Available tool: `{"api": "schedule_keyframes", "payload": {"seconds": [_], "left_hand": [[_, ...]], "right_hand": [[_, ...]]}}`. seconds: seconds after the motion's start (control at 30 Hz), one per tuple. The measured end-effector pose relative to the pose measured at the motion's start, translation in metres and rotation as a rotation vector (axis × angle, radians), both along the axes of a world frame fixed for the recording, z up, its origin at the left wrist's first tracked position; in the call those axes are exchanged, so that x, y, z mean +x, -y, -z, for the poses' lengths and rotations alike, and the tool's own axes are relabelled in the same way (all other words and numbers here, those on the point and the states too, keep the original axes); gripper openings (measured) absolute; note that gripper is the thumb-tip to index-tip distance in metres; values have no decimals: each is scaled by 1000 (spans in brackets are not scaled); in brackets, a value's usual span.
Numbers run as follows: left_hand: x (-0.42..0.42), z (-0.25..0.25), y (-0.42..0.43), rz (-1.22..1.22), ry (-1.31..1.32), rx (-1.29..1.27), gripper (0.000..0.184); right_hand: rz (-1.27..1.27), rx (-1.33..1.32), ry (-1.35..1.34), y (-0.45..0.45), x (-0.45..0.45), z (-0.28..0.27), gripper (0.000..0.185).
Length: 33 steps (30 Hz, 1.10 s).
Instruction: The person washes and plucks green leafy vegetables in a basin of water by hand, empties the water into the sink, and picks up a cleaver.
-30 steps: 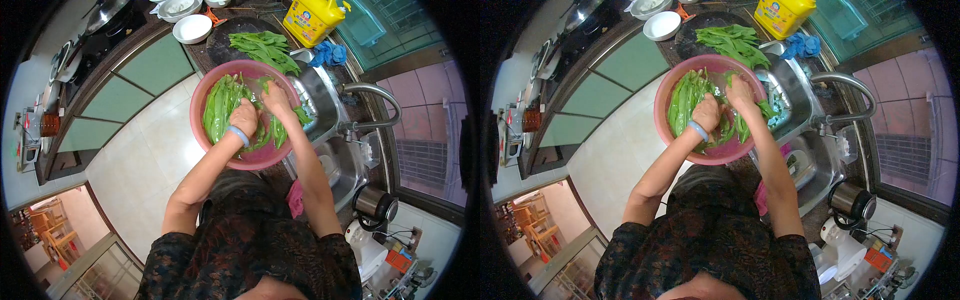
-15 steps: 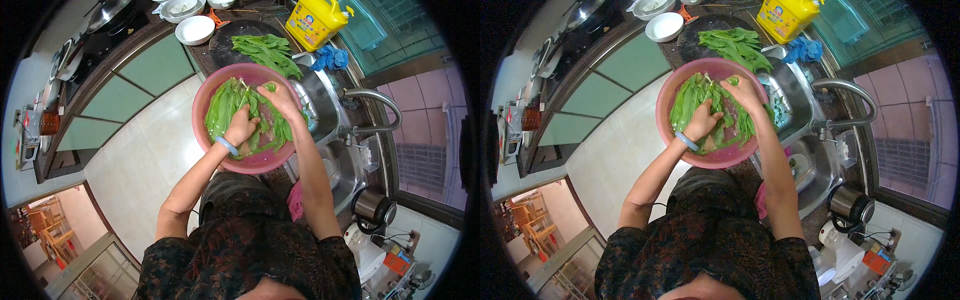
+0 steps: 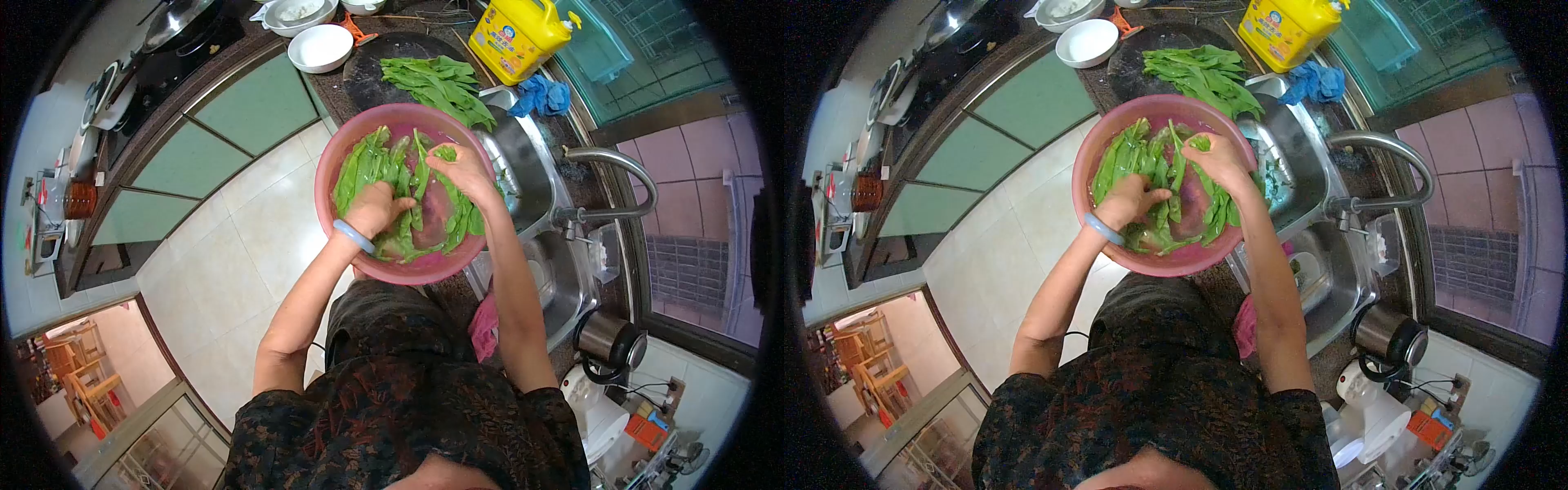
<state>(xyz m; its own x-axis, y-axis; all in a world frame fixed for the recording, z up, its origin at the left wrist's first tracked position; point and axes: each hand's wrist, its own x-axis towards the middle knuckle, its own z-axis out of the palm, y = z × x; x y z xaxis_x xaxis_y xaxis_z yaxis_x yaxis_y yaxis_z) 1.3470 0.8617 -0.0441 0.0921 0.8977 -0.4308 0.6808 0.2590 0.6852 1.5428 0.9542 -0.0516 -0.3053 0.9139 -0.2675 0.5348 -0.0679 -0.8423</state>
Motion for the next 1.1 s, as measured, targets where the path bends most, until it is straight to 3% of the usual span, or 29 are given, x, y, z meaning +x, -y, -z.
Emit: {"api": "schedule_keyframes", "payload": {"seconds": [0.03,0.1,0.13,0.17,0.23,0.27,0.33,0.43,0.53,0.67,0.73,0.83,0.97,1.1], "left_hand": [[-1,-5,-3,5,4,-1,47],[-3,-19,-12,-57,-146,306,39],[-3,-20,-19,-125,-90,488,35],[-1,-20,-28,-127,-89,489,35],[2,-17,-47,-323,430,659,25],[0,-16,-55,-323,431,660,25],[-1,-14,-65,-245,713,369,17],[-1,-15,-66,-193,693,243,15],[1,-13,-65,-199,645,235,16],[6,-20,-63,-189,610,257,17],[10,-25,-63,-190,561,276,17],[13,-30,-61,-240,647,213,16],[13,-19,-63,-233,553,342,14],[12,-17,-60,-189,530,363,14]], "right_hand": [[-14,18,-56,4,3,-8,29],[-36,31,-47,6,7,-15,28],[-62,46,-42,7,7,-20,26],[-64,47,-42,9,7,-24,26],[-95,2,-63,15,4,-41,28],[-95,4,-62,18,3,-48,28],[-117,45,23,23,1,-56,26],[-196,127,18,25,5,-58,26],[-171,356,186,29,6,-75,27],[-61,329,87,24,-1,-73,29],[-157,224,163,20,-3,-66,30],[-165,277,287,21,-7,-63,30],[-182,244,235,20,-6,-57,29],[-298,385,165,25,-5,-62,22]]}}
